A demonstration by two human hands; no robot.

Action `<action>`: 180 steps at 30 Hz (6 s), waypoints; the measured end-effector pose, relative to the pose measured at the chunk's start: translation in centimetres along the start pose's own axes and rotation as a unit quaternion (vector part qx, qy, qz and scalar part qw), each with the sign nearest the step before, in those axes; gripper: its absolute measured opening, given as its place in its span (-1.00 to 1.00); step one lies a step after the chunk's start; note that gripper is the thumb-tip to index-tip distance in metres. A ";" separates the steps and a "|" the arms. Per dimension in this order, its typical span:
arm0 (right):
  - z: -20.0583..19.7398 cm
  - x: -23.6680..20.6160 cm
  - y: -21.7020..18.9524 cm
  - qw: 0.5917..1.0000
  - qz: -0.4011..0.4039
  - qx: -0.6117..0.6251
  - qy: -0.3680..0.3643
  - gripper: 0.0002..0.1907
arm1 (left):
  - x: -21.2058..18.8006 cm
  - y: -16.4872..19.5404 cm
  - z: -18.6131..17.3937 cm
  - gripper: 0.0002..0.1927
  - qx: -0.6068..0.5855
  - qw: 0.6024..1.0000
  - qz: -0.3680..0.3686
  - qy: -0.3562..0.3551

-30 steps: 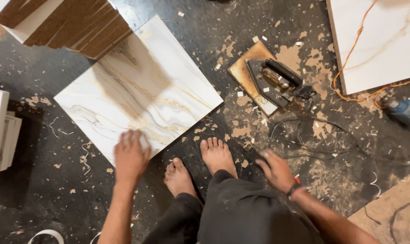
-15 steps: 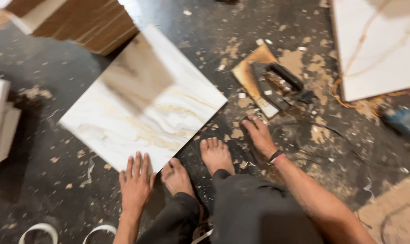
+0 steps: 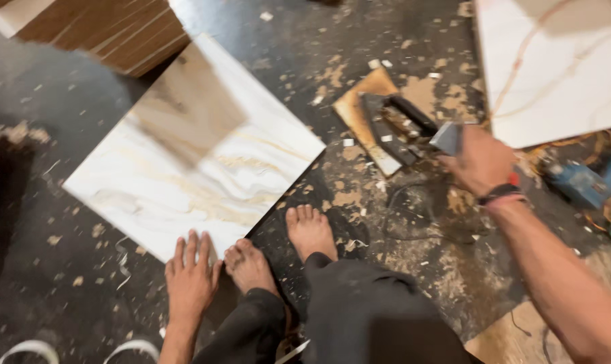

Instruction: The person kneels on the workshop floor and sands the edges of white marble-pattern foam boards using a sanding block, working along each edge and peeling off curled white edge-banding strips. They stack the finished boards aside and continue with the next board.

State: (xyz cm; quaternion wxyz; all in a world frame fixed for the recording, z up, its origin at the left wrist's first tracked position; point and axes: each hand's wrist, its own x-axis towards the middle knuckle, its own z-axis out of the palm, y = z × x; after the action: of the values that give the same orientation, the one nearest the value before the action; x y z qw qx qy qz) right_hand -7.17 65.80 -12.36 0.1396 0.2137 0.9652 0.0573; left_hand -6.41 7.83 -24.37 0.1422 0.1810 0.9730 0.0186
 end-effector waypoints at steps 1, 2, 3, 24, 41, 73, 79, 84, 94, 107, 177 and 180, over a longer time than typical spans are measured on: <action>0.1 0.0 0.7 1.000 0.001 0.001 -0.001 -0.38 | -0.1 0.0 -0.2 -0.28 -0.005 1.000 0.000 0.007; -0.1 -0.2 1.9 1.000 0.004 0.016 -0.006 -0.35 | 0.0 0.1 -0.4 -0.29 -0.010 1.000 0.003 0.017; -0.5 -0.7 3.3 0.999 0.008 0.031 -0.012 -0.31 | 0.2 0.0 -0.6 -0.30 -0.016 0.999 0.008 0.027; 6.5 2.3 -23.3 0.937 -0.001 0.348 -0.029 -0.32 | 22.5 -9.7 -9.2 0.10 -0.081 0.987 -0.132 0.034; 9.7 -0.1 -20.3 0.876 0.066 0.477 -0.035 -0.62 | 22.7 -10.2 -6.7 0.21 -0.105 0.989 -0.102 0.018; 9.2 1.1 -16.8 0.750 -0.040 0.620 -0.228 -0.40 | 22.6 -9.8 -6.3 0.32 -0.114 0.984 -0.134 -0.028; 9.4 -0.3 -16.8 0.592 0.152 0.727 -0.313 -0.55 | 22.9 -9.4 -6.8 0.32 -0.105 0.980 -0.156 -0.066; 8.2 1.0 -18.5 0.725 0.141 0.623 -0.258 -0.68 | 23.3 -9.2 -7.2 0.33 -0.083 0.980 -0.161 -0.083; 8.8 1.5 -19.3 0.756 0.124 0.611 -0.200 -0.74 | 23.3 -9.1 -7.4 0.35 -0.067 0.980 -0.161 -0.098; 8.5 1.7 -20.9 0.800 0.091 0.581 -0.115 -0.77 | 23.2 -9.0 -7.6 0.36 -0.080 0.984 -0.142 -0.072; 2.7 20.7 -30.1 0.941 -0.147 0.303 -0.037 -0.78 | 14.9 -10.0 -5.0 0.10 -0.263 0.921 -0.281 0.065; 2.2 22.1 -30.2 0.939 -0.173 0.294 -0.045 -0.78 | 14.8 -10.0 -4.8 0.09 -0.256 0.923 -0.277 0.073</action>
State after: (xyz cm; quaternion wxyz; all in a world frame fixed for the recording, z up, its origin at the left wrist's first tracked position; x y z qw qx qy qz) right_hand -37.72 48.12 -24.99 0.1215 0.0771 0.9539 -0.2634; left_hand -24.48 3.86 -24.62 0.1121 -0.1404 0.9540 0.2401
